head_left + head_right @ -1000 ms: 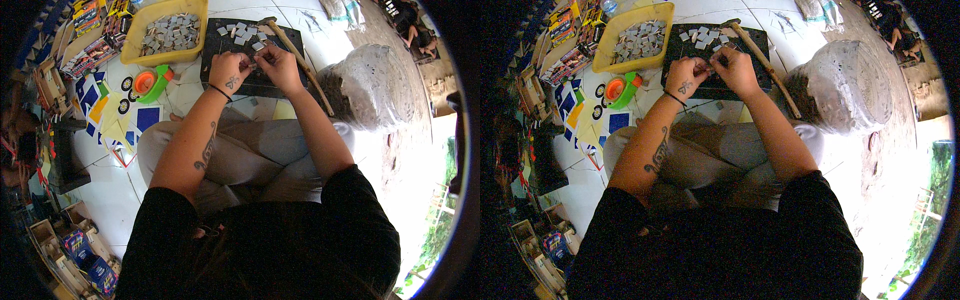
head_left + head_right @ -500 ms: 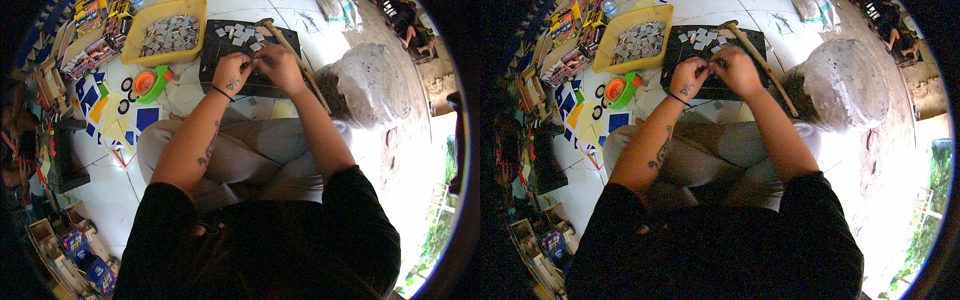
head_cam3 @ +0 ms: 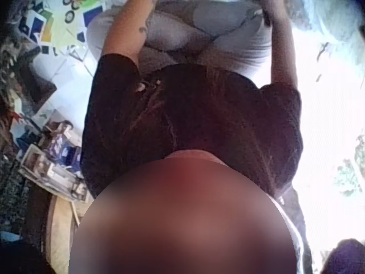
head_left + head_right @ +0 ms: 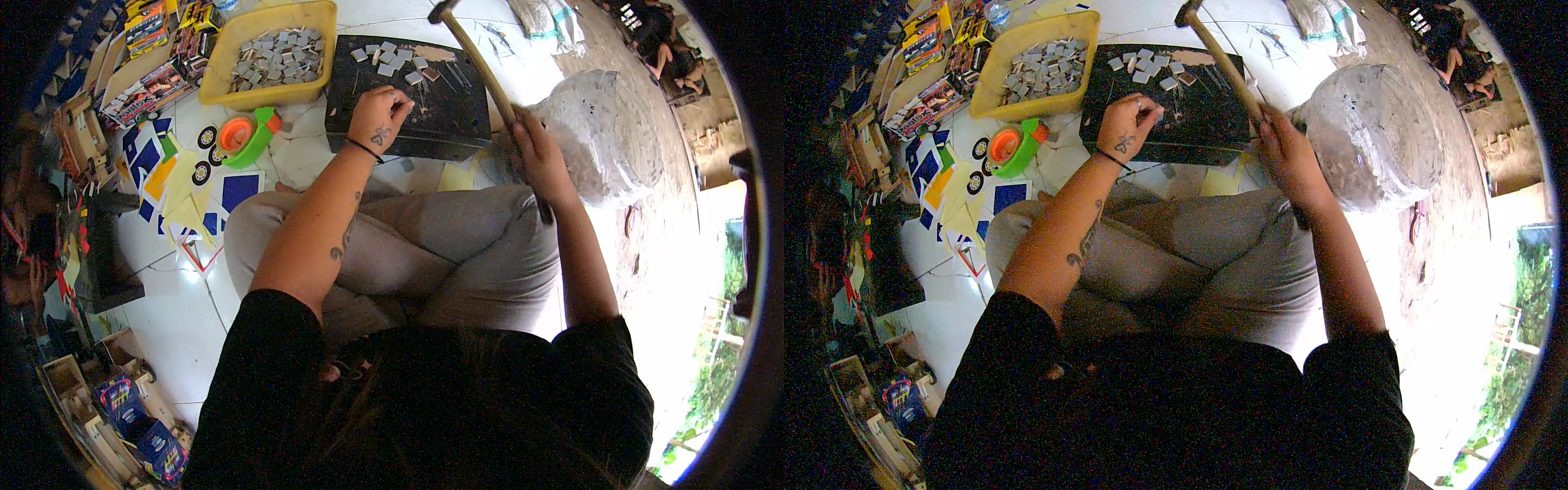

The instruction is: The person sits on the floor and repeatedly picks up small rectangular blocks, places them on a dark work surface, and strikes them with a hammer. The person then moves the struck blocks into a yellow bin. The process is repeated continuously.

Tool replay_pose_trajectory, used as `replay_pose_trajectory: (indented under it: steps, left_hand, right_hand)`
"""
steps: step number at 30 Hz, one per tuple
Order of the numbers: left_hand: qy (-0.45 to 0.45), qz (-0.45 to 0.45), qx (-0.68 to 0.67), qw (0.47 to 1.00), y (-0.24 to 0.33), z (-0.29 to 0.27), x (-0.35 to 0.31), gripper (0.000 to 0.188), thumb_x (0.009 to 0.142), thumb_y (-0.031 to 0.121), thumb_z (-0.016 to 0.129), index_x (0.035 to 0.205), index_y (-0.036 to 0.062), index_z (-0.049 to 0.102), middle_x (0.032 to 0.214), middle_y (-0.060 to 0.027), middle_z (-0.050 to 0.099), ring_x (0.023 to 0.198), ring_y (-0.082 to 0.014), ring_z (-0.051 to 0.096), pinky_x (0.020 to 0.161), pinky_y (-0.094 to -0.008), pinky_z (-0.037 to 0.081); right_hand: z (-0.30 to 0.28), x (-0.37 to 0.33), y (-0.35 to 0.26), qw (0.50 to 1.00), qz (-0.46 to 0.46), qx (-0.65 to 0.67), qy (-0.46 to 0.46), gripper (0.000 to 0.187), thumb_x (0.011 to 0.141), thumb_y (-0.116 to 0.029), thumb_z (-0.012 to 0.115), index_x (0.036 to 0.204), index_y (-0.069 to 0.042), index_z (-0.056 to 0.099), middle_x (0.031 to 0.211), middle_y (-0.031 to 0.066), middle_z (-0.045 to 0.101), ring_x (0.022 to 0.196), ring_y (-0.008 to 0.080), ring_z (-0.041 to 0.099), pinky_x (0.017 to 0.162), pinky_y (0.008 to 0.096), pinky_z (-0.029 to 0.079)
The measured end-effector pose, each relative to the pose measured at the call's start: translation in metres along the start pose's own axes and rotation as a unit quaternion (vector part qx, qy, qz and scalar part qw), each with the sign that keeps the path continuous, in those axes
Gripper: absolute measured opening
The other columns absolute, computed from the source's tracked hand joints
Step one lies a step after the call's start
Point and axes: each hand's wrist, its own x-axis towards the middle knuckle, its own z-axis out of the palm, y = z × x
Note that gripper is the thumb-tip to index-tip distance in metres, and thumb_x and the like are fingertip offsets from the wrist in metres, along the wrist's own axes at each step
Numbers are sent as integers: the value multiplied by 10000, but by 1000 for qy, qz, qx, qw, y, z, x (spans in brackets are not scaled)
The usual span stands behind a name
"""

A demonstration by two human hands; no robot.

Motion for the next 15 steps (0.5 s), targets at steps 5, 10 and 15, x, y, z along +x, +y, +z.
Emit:
replay_pose_trajectory:
  steps: [5, 10, 15]
  left_hand:
    - [-11, -25, 6, 1000, 1, 2, 0, 131, 790, 155, 657, 755, 31, 632, 685, -99, 584, 551, -217, 560, 534, -319, 447]
    - [-2, -22, 1, 1000, 2, 3, -2, 131, 785, 136, 664, 745, 19, 620, 668, -94, 574, 550, -212, 557, 534, -317, 445]
    - [-4, -7, 16, 1000, -1, 4, -1, 139, 792, 133, 664, 752, 6, 622, 688, -102, 591, 559, -214, 564, 534, -320, 449]
  right_hand:
    - [-5, -76, -42, 992, 109, -14, -68, 414, 933, -135, 447, 1342, -162, 393, 992, 194, 613, 786, 326, 634, 697, 378, 509]
    - [7, -89, -44, 992, 9, -118, -35, 537, 890, -52, 468, 1383, -224, 341, 1000, 196, 597, 836, 368, 622, 689, 433, 514]
    - [8, -97, -40, 993, -40, -114, 12, 557, 885, -55, 476, 1390, -235, 329, 971, 190, 595, 812, 362, 623, 667, 439, 508]
